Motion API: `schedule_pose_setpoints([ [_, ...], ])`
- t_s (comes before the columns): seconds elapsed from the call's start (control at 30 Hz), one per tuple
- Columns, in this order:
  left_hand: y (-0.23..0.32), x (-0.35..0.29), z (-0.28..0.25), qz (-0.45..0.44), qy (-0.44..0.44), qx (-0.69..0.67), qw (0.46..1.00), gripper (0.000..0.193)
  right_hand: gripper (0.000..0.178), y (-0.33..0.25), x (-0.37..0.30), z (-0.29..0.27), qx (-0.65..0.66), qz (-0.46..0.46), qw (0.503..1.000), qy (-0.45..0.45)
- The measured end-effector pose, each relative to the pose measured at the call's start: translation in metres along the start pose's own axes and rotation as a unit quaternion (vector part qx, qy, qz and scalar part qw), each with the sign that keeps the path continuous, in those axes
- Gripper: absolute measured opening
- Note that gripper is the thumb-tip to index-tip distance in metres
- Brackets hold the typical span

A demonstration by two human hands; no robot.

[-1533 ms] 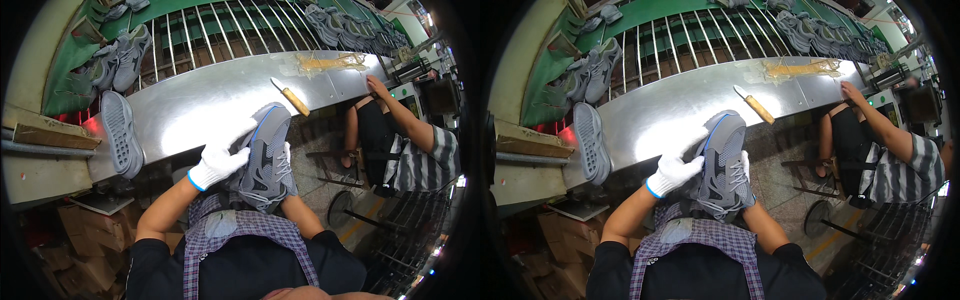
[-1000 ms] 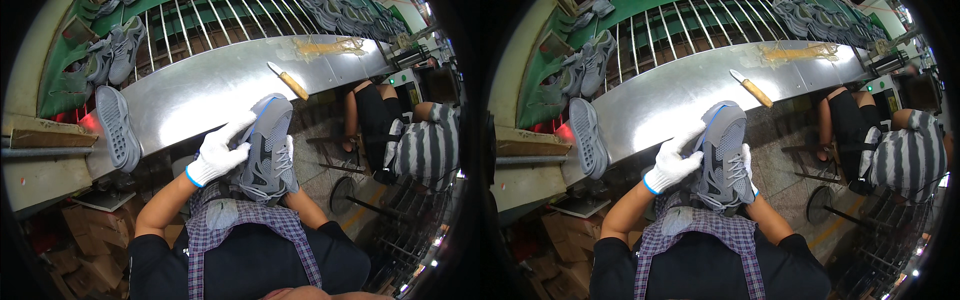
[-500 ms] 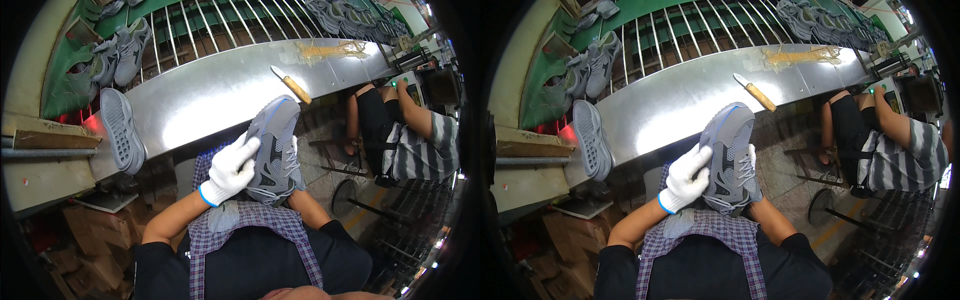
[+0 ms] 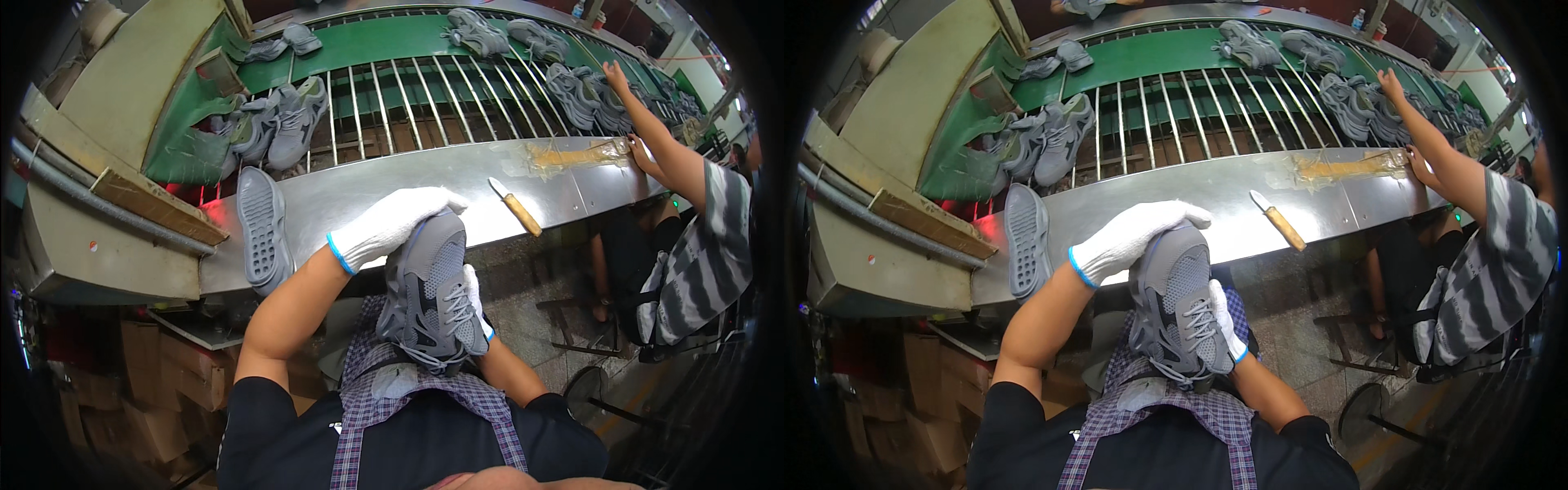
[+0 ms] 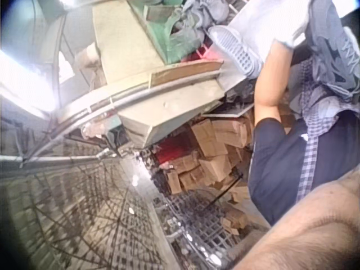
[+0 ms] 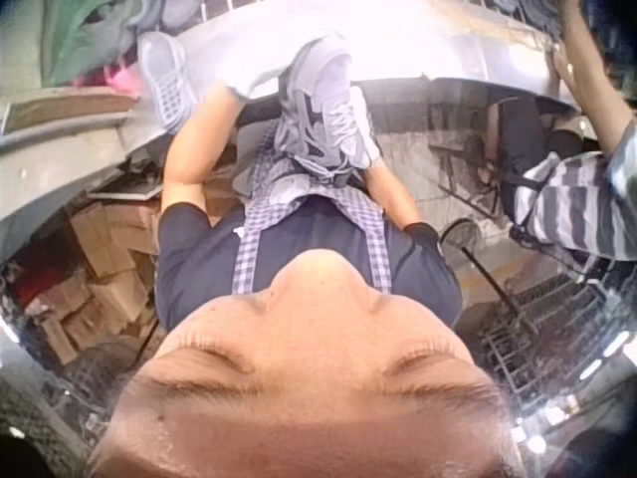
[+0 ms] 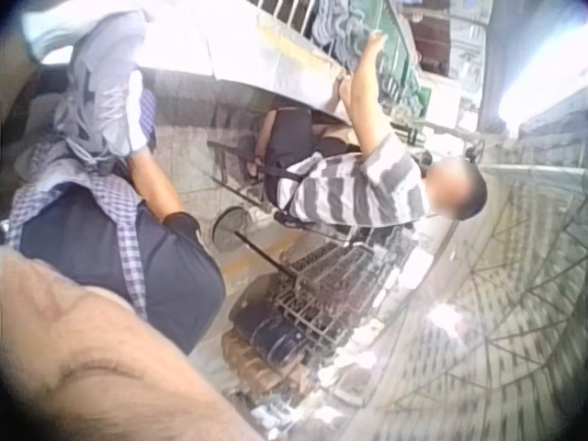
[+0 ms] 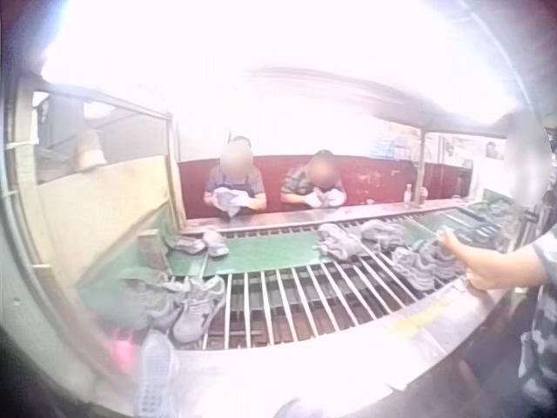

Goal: The person picks up shoes from a conveyor belt, wipes the soles and sides with a cloth, uses a small wooden tool to apply a substance or scrape parts of the shoe, and places the shoes back onto the belt.

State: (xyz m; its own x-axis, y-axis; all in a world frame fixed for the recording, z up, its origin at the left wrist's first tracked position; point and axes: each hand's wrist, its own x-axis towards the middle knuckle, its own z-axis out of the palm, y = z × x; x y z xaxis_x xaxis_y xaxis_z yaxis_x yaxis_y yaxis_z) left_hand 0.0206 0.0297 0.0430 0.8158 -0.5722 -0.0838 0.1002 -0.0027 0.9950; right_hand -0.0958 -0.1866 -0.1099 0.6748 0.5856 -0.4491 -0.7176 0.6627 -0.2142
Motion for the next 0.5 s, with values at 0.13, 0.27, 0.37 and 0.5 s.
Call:
schedule_pose_setpoints([
  [0.13,-0.021,-0.019,-0.003,0.001,-0.072,-0.055,0.996,0.066,0.070,0.015,-0.007,-0.011,0.027,0.000,0.999,0.039],
  [0.27,-0.042,-0.050,-0.021,0.003,-0.075,-0.009,0.997,0.108,0.064,0.002,-0.026,0.029,-0.018,-0.018,0.999,0.030],
  [0.37,-0.047,-0.059,-0.024,0.005,-0.012,0.005,1.000,0.107,0.060,-0.005,-0.027,0.042,-0.274,-0.113,0.953,0.059],
  [0.5,-0.051,-0.061,-0.040,-0.056,0.038,0.033,0.997,0.092,0.066,-0.032,-0.077,0.125,-0.768,-0.066,0.632,0.083],
])
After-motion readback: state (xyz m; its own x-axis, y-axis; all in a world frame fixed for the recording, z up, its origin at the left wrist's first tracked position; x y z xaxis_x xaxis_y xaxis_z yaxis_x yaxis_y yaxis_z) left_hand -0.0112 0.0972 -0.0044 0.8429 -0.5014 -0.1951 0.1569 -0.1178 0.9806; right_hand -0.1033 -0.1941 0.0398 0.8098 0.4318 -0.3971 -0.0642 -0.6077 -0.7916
